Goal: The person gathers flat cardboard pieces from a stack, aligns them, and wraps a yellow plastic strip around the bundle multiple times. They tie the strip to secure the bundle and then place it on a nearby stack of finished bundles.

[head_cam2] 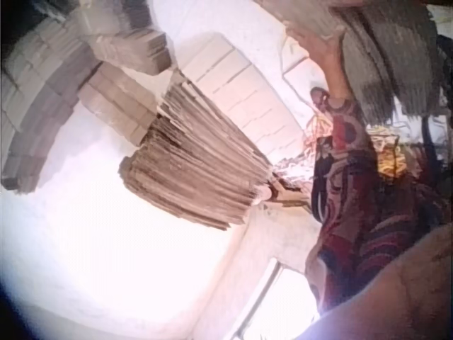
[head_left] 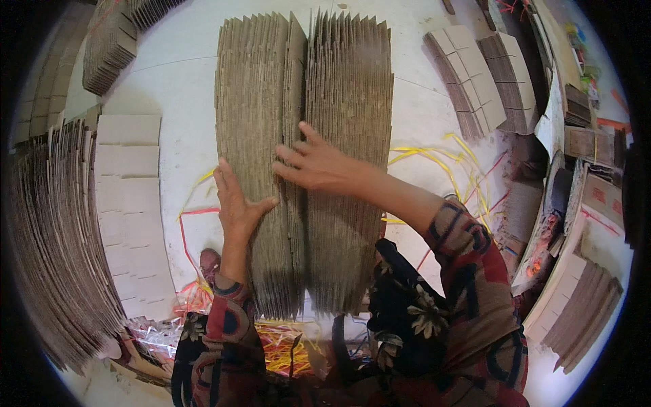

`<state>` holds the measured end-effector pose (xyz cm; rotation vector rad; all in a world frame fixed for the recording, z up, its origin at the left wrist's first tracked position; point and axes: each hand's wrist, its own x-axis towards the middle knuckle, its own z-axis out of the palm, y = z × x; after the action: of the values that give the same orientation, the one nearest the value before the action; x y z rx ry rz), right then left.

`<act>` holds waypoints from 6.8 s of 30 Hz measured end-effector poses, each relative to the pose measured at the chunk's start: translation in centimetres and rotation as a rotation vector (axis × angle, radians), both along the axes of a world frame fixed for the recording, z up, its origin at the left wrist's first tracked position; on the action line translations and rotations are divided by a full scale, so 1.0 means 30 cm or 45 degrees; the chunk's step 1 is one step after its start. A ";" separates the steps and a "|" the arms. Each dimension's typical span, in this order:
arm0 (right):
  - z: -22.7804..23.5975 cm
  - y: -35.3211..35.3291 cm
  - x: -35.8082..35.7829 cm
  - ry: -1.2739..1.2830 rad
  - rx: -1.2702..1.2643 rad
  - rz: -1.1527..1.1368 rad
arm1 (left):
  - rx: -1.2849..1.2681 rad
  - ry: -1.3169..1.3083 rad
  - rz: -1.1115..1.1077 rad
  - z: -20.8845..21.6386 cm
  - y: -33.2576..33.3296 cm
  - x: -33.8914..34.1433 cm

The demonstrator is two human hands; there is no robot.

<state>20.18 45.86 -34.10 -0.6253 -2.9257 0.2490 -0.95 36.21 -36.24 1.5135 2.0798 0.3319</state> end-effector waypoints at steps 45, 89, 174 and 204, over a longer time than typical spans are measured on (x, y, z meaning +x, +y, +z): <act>-0.212 0.601 0.323 0.734 -0.489 -1.620 | 0.049 -0.155 -0.023 0.010 -0.027 0.132; -0.255 0.683 0.212 0.538 -0.238 -1.446 | 0.095 -0.172 -0.053 0.006 -0.030 0.134; -0.151 0.643 -0.077 0.053 0.320 -0.593 | 0.239 -0.406 0.015 -0.022 -0.041 0.022; -0.129 0.696 -0.178 -0.089 0.478 -0.410 | 0.295 -0.710 0.127 -0.021 -0.051 0.012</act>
<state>14.84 66.75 -37.96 -1.0318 -2.7625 -0.3544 -0.59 34.69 -36.87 1.2519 1.7087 0.9442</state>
